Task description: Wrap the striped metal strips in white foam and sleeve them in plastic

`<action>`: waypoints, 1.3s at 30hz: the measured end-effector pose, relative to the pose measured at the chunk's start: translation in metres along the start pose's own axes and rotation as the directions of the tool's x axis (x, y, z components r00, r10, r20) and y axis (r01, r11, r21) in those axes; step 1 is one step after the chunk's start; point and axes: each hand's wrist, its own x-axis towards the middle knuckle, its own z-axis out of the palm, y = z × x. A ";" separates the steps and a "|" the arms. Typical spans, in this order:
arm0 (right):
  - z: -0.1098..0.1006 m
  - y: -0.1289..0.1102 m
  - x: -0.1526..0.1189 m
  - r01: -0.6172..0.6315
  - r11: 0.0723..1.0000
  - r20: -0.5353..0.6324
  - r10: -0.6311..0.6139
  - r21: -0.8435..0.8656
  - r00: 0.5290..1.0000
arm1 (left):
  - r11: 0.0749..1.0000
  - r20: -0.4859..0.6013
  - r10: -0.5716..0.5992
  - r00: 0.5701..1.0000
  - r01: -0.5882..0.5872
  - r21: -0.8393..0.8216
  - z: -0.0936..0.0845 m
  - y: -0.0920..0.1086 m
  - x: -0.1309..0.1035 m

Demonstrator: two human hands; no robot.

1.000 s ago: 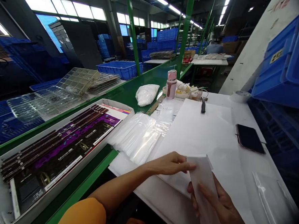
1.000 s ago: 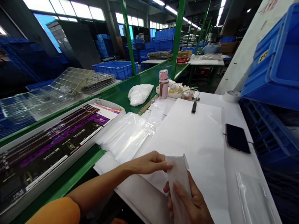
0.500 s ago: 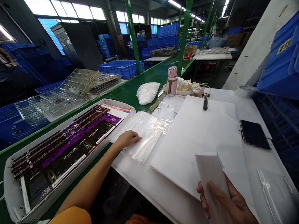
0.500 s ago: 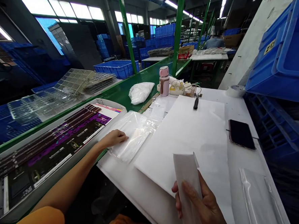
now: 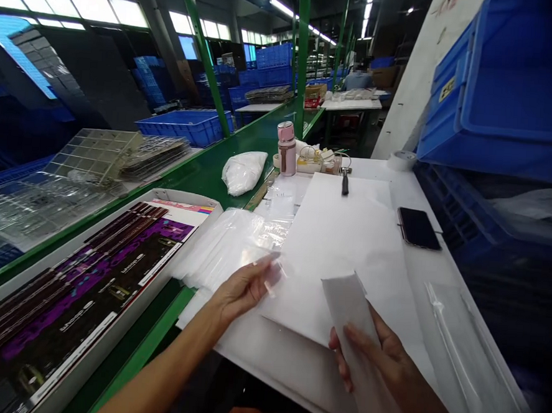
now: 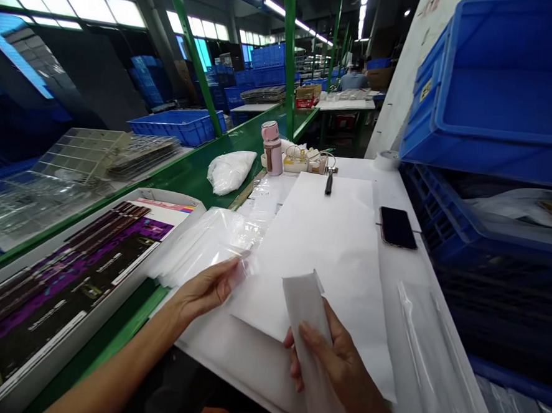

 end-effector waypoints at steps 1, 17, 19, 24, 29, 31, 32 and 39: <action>0.000 0.001 -0.001 0.023 1.000 0.001 -0.023 -0.015 1.000 | 0.994 0.014 -0.015 1.000 0.016 -0.108 0.012 -0.005 0.000; -0.003 0.004 -0.022 0.258 0.894 -0.256 -0.364 -0.367 0.895 | 0.923 0.140 0.127 0.982 -0.065 -0.379 0.107 -0.033 0.011; -0.005 0.005 -0.018 0.246 0.888 -0.239 -0.355 -0.388 0.904 | 0.923 0.161 0.139 0.977 -0.069 -0.378 0.109 -0.033 0.010; -0.006 0.002 -0.009 0.219 0.936 -0.152 -0.267 -0.276 0.952 | 0.918 0.223 0.198 0.955 -0.101 -0.384 0.118 -0.031 0.004; -0.003 -0.004 -0.003 0.214 0.968 -0.060 -0.222 -0.128 0.973 | 0.934 0.226 0.212 0.951 -0.129 -0.334 0.124 -0.031 -0.001; -0.002 -0.004 -0.002 0.220 0.967 -0.044 -0.228 -0.131 0.973 | 0.935 0.175 0.209 0.962 -0.144 -0.325 0.126 -0.031 -0.001; -0.002 -0.003 -0.001 0.225 0.965 -0.035 -0.231 -0.135 0.972 | 0.933 0.148 0.216 0.965 -0.160 -0.324 0.127 -0.031 -0.001; -0.004 -0.003 0.004 0.252 0.958 -0.028 -0.258 -0.135 0.966 | 0.947 0.149 0.263 0.953 -0.225 -0.231 0.129 -0.037 -0.002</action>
